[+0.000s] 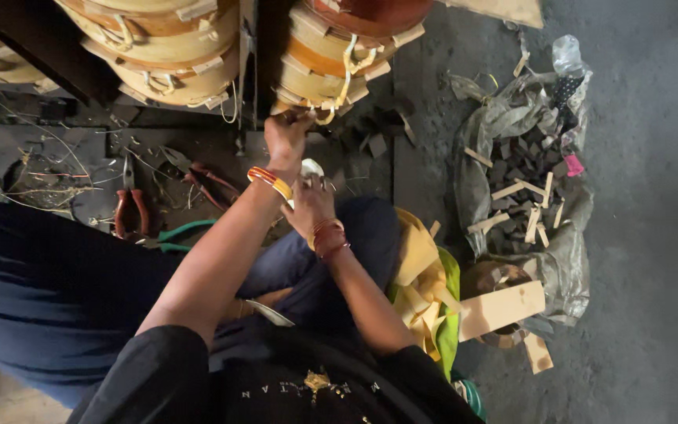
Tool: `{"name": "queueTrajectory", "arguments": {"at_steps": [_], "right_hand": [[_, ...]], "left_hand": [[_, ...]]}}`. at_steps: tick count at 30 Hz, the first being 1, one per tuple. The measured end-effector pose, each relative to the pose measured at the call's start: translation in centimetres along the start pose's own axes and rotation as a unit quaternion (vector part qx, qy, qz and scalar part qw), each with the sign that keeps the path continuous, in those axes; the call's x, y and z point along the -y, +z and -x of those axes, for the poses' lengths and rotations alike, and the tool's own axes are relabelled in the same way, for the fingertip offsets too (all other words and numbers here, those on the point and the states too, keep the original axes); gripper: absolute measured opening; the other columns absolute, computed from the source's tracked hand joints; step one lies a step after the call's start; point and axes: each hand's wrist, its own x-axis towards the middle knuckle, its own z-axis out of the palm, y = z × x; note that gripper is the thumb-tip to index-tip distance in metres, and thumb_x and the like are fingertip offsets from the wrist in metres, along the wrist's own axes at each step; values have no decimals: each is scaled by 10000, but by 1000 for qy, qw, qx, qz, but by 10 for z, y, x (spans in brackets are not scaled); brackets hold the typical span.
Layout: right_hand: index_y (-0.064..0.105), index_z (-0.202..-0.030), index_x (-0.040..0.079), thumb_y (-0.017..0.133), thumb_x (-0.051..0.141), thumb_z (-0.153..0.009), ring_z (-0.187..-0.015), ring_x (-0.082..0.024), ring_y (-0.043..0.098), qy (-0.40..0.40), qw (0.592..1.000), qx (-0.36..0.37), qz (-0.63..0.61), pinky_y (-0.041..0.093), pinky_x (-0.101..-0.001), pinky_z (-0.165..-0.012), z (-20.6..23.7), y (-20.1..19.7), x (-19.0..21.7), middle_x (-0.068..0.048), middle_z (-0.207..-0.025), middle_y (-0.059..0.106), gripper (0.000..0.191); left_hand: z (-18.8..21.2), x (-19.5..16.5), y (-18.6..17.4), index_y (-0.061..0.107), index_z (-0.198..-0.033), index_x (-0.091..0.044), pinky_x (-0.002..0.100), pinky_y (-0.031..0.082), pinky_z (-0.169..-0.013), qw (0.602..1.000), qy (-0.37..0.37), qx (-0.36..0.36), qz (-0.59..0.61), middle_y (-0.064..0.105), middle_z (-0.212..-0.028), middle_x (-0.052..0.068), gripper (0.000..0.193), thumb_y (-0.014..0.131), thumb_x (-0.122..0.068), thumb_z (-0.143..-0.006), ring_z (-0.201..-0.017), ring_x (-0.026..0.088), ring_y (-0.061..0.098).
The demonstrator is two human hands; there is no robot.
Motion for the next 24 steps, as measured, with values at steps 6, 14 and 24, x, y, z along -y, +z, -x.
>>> {"name": "queueTrajectory", "arguments": {"at_steps": [6, 14, 24], "right_hand": [[578, -1242, 80, 684, 418, -938, -1125, -318, 596, 10, 992, 119, -36, 388, -514, -1065, 3, -5, 8, -161, -1088, 700, 467], [564, -1201, 117, 732, 287, -829, -1128, -340, 600, -63, 996, 30, -48, 368, -540, -1071, 8, -4, 8, -124, -1072, 705, 442], [554, -1222, 47, 691, 230, -899, -1206, -369, 594, 15, 924, -238, -299, 437, -484, -1064, -12, -16, -22, -162, -1273, 652, 396]], "left_hand": [[-5, 1, -11, 770, -1028, 28, 327, 532, -663, 987, -54, 64, 140, 781, -925, 69, 260, 803, -91, -800, -746, 148, 674], [-18, 0, -16, 748, -1048, 1, 340, 538, -619, 958, -217, 37, 184, 759, -922, 66, 243, 756, -156, -863, -714, 169, 682], [-27, 0, -28, 706, -1151, -67, 388, 493, -748, 912, -302, 152, 233, 734, -984, 63, 375, 600, -385, -983, -814, 221, 614]]}}
